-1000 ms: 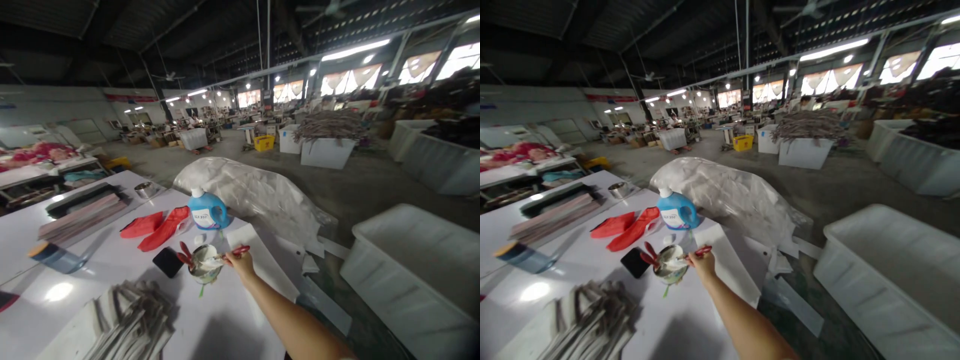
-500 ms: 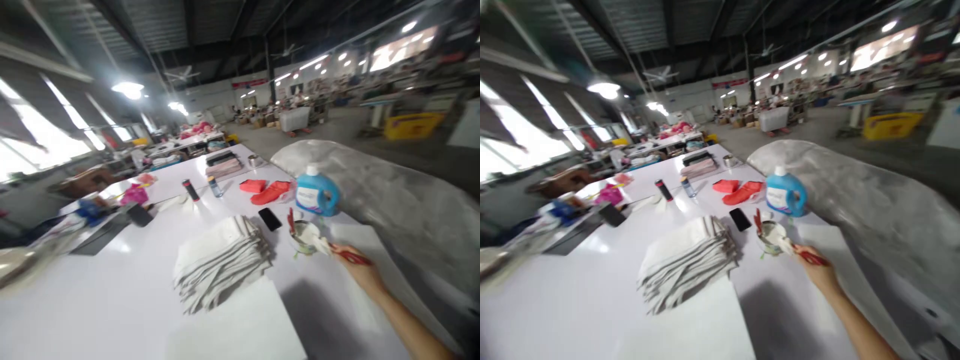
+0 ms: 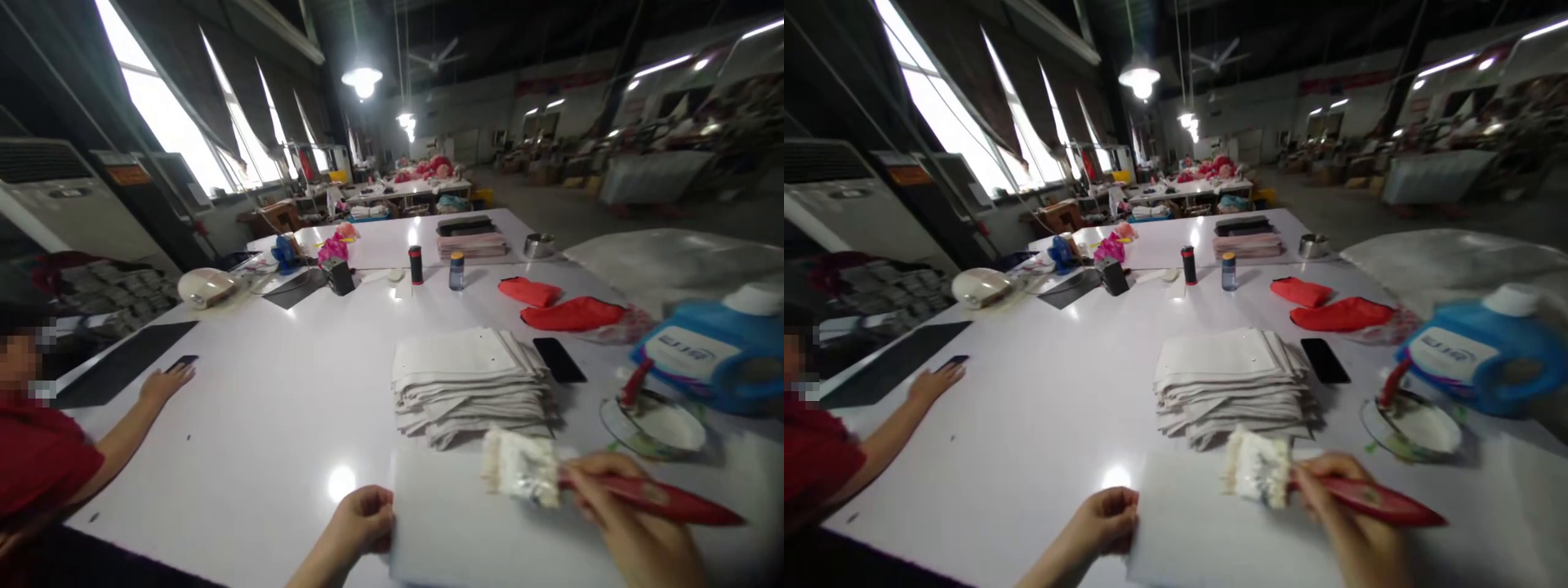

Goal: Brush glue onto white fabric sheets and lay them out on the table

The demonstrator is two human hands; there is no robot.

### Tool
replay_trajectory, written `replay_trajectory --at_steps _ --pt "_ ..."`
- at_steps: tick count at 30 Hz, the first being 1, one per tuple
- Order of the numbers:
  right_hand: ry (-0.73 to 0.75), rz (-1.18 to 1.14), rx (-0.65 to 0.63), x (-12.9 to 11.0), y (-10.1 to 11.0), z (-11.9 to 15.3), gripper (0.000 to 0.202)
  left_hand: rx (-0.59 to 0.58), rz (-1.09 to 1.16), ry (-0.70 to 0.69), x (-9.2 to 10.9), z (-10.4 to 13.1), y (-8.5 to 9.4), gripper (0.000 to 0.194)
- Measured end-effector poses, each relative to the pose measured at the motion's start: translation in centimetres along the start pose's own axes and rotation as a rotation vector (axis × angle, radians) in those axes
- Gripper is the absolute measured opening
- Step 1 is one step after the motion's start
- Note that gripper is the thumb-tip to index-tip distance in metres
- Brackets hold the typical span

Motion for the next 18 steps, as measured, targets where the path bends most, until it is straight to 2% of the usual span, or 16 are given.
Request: replay_trajectory --at_steps 2,4,6,8,9,11,14,16,17,18 --pt "-0.035 -0.101 -0.163 -4.5 -6.6 3.7 0.021 -0.018 -0.004 0.025 -0.3 0.0 0.0 0.045" --pt "-0.03 -0.159 -0.321 -7.6 -12.1 6.7 0.021 -0.022 -0.011 0.034 -0.4 0.0 0.1 0.043" --pt "-0.021 -0.156 -0.406 -8.5 -15.1 8.3 0.022 -0.013 -0.01 0.03 -0.3 0.0 0.3 0.041" --pt "-0.008 -0.092 -0.413 -7.1 -15.0 8.0 0.022 0.0 0.001 0.023 -0.3 0.0 0.5 0.038" --pt "0.005 -0.037 -0.394 -5.9 -13.8 7.2 0.022 0.004 0.009 0.021 -0.4 -0.1 0.5 0.038" --pt "0.034 0.108 -0.313 -2.9 -9.2 4.7 0.023 0.008 0.03 0.023 -0.5 -0.1 0.7 0.037" --pt "0.066 0.362 -0.112 0.7 0.9 0.1 0.028 0.003 0.038 0.024 -0.5 -0.1 0.8 0.038" --pt "0.126 0.527 0.03 0.4 6.6 -2.0 0.026 -0.006 0.021 0.022 -0.4 -0.1 0.8 0.038" --pt "0.171 0.576 0.103 -0.7 8.3 -2.4 0.023 -0.012 0.012 0.023 -0.3 0.0 0.8 0.038" --pt "0.213 0.585 0.159 -2.3 9.0 -2.3 0.021 -0.017 0.006 0.025 -0.1 0.1 0.7 0.038"
Point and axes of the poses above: each hand's wrist, its own z-axis away from the middle knuckle, its own y-axis out of the back of the hand, x = y × z, the point moved 10 cm from there along -z, towards the middle knuckle, and after that the axes turned 15 degrees about x, right-handed, at the moved point
